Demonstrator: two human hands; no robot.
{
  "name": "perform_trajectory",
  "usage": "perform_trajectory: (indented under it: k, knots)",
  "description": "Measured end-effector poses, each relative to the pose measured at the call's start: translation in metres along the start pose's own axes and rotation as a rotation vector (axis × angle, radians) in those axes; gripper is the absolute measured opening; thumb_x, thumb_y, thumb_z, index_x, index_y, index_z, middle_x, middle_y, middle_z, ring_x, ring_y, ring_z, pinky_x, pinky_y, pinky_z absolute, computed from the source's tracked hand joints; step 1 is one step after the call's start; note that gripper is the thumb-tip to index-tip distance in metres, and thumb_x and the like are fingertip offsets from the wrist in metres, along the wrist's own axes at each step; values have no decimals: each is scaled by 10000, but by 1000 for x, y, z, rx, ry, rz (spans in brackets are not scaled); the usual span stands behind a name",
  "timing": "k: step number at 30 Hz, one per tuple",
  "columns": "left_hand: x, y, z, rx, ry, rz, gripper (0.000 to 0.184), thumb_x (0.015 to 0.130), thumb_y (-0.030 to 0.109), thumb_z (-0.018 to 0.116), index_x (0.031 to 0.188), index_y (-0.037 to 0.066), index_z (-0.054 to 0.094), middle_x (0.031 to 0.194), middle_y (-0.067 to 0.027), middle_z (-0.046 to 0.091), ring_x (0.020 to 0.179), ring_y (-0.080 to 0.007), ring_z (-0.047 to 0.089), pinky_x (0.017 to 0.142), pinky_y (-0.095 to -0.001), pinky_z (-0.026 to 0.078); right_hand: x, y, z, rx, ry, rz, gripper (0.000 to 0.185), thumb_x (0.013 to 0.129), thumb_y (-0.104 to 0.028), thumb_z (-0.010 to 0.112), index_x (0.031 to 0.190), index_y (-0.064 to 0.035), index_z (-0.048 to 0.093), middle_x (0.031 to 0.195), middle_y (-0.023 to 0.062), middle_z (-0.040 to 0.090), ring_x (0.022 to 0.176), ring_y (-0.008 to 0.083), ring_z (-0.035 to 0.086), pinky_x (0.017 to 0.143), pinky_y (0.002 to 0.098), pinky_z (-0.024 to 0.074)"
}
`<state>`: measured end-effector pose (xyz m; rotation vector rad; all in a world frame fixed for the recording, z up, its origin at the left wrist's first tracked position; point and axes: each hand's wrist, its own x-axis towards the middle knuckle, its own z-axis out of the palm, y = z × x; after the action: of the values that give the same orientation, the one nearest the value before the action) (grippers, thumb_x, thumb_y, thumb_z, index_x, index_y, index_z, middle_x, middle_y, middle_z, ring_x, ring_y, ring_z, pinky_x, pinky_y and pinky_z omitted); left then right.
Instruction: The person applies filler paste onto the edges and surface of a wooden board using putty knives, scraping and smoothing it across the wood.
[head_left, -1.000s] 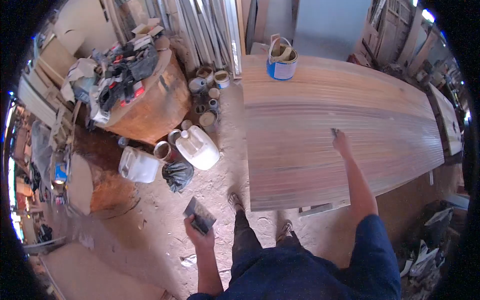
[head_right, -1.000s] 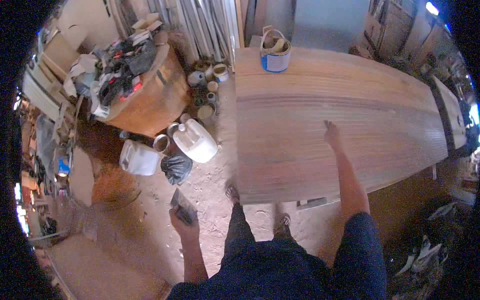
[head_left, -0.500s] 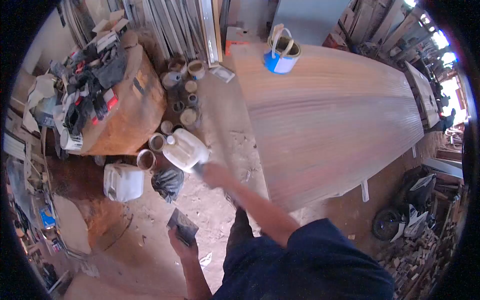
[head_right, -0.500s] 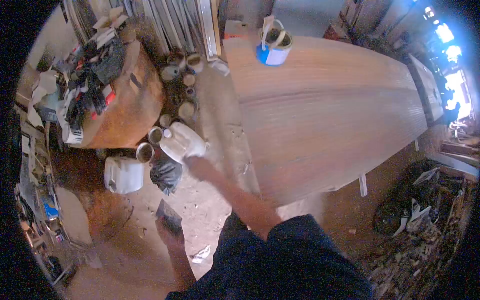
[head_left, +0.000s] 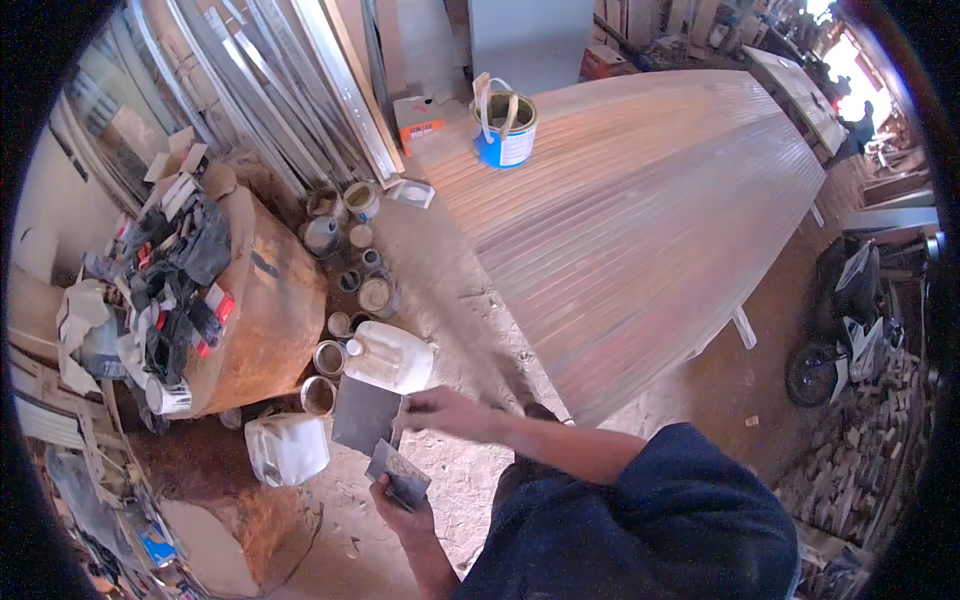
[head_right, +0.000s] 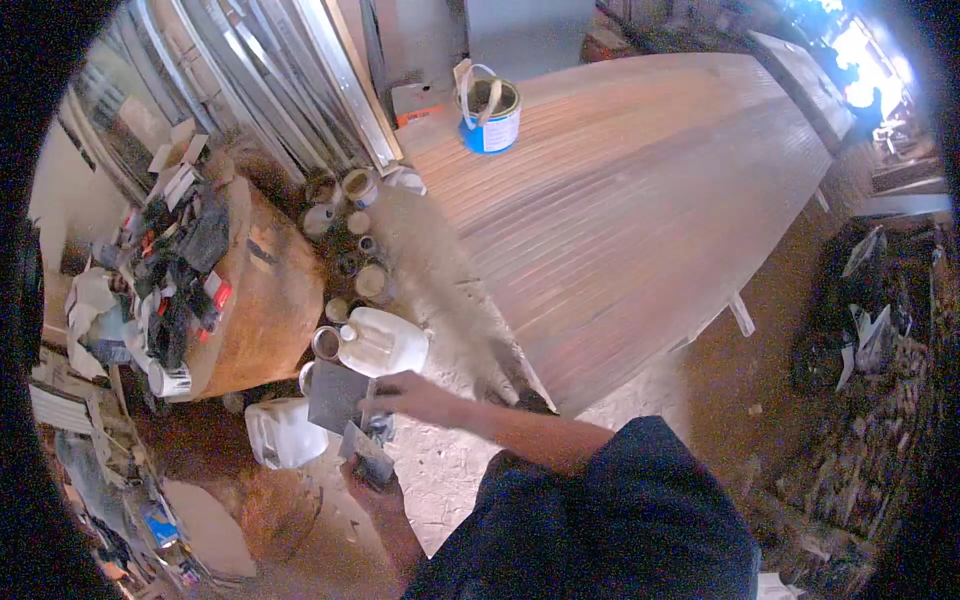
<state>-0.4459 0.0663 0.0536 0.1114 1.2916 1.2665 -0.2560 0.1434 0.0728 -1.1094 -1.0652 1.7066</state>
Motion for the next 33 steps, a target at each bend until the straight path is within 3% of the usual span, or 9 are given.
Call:
perform_trajectory:
  k: [2,5,7,10,18,24,28,30,33]
  knots:
    - [7,9,-8,-122,-116,-62,358,776,259,591,1074,64,560,1025,-60,589,959,-204,561,827,-329,463,-1,26,-74,-263,136,-54,386,838,-202,620,1150,10,537,1017,98,598,968,175,543,836,317,458]
    - [12,22,-15,5,204,89,353,781,237,617,1067,43,545,1016,-77,578,956,-206,556,810,-332,476,-8,101,-255,-582,888,-42,541,797,-90,565,1298,2,381,1187,206,506,1134,297,465,938,388,399]
    - [31,12,-48,336,109,282,350,797,182,618,1090,28,504,1068,-84,547,975,-209,543,822,-332,475,-15,169,-377,-856,1304,-69,675,769,-15,529,1396,-3,278,1301,277,444,1245,379,413,1005,436,360]
    - [64,25,-64,465,70,278,365,807,139,615,1118,15,471,1111,-90,522,992,-210,531,835,-329,472,-35,125,-410,-763,1298,169,666,806,-74,506,1418,-33,247,1372,235,386,1247,356,429,999,408,374]
    - [116,87,52,106,-32,10,417,755,265,630,1097,41,550,1024,-71,580,995,-217,553,806,-366,475,-13,56,-354,-627,1205,625,820,731,-122,559,1447,-69,162,1320,358,369,1199,431,446,962,497,390]
    - [156,99,75,1028,-363,944,493,693,-6,692,1125,11,455,1045,-137,536,997,-249,532,860,-355,454,32,61,-266,-1031,1216,724,898,732,-158,599,1460,-41,86,1368,341,326,1259,483,346,1068,514,256]
    - [176,118,98,604,-351,311,435,725,55,662,1123,16,493,1077,-134,552,1000,-248,544,885,-349,451,66,69,-195,-960,1171,756,954,741,-194,597,1450,25,-2,1445,319,214,1361,449,183,1124,518,79]
    - [158,130,140,63,-295,-202,399,750,146,640,1116,28,534,1097,-115,572,1001,-239,555,883,-346,455,84,70,-158,-910,1130,836,922,763,-192,562,1453,16,-13,1457,312,194,1376,449,137,1133,501,20]
    - [188,124,131,317,-298,-93,413,749,245,605,1114,55,572,1108,-75,595,1003,-227,570,871,-340,456,102,78,-96,-926,1097,718,909,782,-271,570,1454,13,29,1454,316,193,1377,458,108,1123,532,-2]
